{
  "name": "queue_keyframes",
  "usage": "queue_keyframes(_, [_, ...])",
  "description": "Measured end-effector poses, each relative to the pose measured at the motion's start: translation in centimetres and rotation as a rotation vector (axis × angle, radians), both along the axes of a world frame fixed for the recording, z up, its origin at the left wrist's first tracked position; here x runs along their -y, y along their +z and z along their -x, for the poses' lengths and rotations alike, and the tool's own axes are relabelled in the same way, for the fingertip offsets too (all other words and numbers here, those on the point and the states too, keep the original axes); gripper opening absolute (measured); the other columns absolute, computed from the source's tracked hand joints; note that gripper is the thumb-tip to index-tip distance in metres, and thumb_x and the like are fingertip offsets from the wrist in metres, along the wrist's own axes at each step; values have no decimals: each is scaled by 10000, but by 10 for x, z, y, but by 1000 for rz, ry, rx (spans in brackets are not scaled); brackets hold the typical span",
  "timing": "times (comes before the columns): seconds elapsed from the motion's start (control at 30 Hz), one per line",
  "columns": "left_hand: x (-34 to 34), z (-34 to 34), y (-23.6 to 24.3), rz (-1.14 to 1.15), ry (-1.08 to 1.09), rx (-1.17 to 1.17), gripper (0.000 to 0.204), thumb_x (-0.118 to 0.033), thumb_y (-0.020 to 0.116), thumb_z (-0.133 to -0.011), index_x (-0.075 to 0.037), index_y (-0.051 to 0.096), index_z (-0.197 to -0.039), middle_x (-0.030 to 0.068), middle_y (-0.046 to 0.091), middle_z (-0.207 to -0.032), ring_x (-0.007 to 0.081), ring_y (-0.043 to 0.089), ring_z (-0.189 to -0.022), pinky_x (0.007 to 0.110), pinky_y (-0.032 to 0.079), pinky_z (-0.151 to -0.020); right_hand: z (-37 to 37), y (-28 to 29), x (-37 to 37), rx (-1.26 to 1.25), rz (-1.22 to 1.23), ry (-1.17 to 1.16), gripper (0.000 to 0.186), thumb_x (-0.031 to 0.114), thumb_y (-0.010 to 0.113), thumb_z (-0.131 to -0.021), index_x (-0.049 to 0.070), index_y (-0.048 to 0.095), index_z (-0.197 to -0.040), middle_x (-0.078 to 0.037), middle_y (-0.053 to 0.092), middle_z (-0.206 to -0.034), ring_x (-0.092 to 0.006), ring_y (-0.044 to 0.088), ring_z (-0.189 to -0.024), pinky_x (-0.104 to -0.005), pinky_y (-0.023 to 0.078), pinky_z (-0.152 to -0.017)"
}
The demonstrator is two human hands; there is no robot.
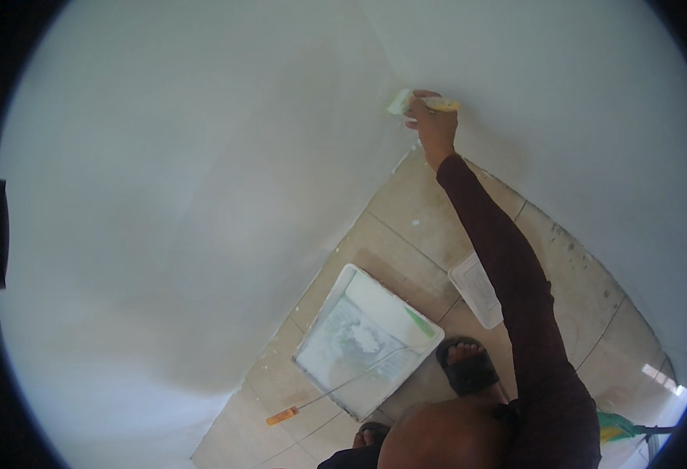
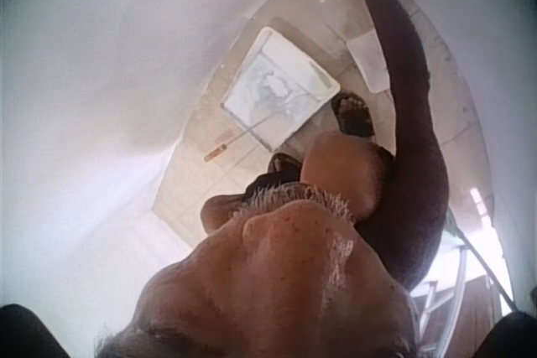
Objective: The person paints a white wall using a yellow-handled paintbrush. They repeatedly dip the brush into a white paint tray on the floor to reload paint and apply it to the wall surface in a corner area.
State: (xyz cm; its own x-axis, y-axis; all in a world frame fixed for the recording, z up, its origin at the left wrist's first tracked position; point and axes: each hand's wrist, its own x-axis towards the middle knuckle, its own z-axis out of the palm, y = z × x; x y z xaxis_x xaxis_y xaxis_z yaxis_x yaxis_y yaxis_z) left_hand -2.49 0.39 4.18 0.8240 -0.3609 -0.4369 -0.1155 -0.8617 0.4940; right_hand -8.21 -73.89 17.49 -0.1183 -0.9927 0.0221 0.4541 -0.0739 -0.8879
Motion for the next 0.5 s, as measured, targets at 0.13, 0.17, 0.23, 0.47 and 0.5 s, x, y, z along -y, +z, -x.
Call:
queue_keyframes(0.13, [8, 7, 9, 20, 43, 1, 420, -435, 526, -928, -42, 665, -974, 175, 682, -795, 318, 658, -746, 433, 511, -701, -9, 29, 14, 9, 42, -17, 283, 144, 639, -873, -17, 624, -1106, -104, 657, -979, -175, 656, -816, -297, 561, -706])
queue_keyframes(0.17, [5, 5, 6, -4, 13, 11, 383, -401, 527, -936, -43, 662, -927, 165, 675, -780, 301, 649, -739, 428, 508, -705, -9, 37, 16, 13, 65, -23, 283, 139, 638, -873, -19, 624, -1106, -105, 658, -979, -174, 656, -817, -297, 561, -708])
queue_keyframes(0.23, [-2, -3, -1, -52, -46, 33, 336, -334, 529, -951, -47, 657, -832, 145, 662, -751, 267, 632, -727, 417, 503, -712, -8, 51, 19, 22, 110, -36, 282, 131, 636, -872, -24, 624, -1107, -107, 660, -977, -173, 657, -818, -298, 561, -711])
queue_keyframes(0.47, [10, 0, 10, -17, -58, 53, 346, -349, 533, -948, -46, 651, -829, 143, 658, -744, 264, 631, -721, 414, 503, -699, -5, 87, 29, 26, 231, -67, 279, 118, 663, -837, -52, 645, -1057, -134, 669, -937, -185, 679, -762, -282, 579, -655])
queue_keyframes(0.5, [10, 2, 9, 15, -41, 44, 348, -349, 531, -951, -43, 647, -832, 143, 660, -749, 258, 631, -722, 409, 503, -701, -3, 92, 30, 7, 231, -61, 281, 115, 658, -850, -49, 641, -1078, -132, 669, -960, -187, 677, -780, -285, 577, -677])
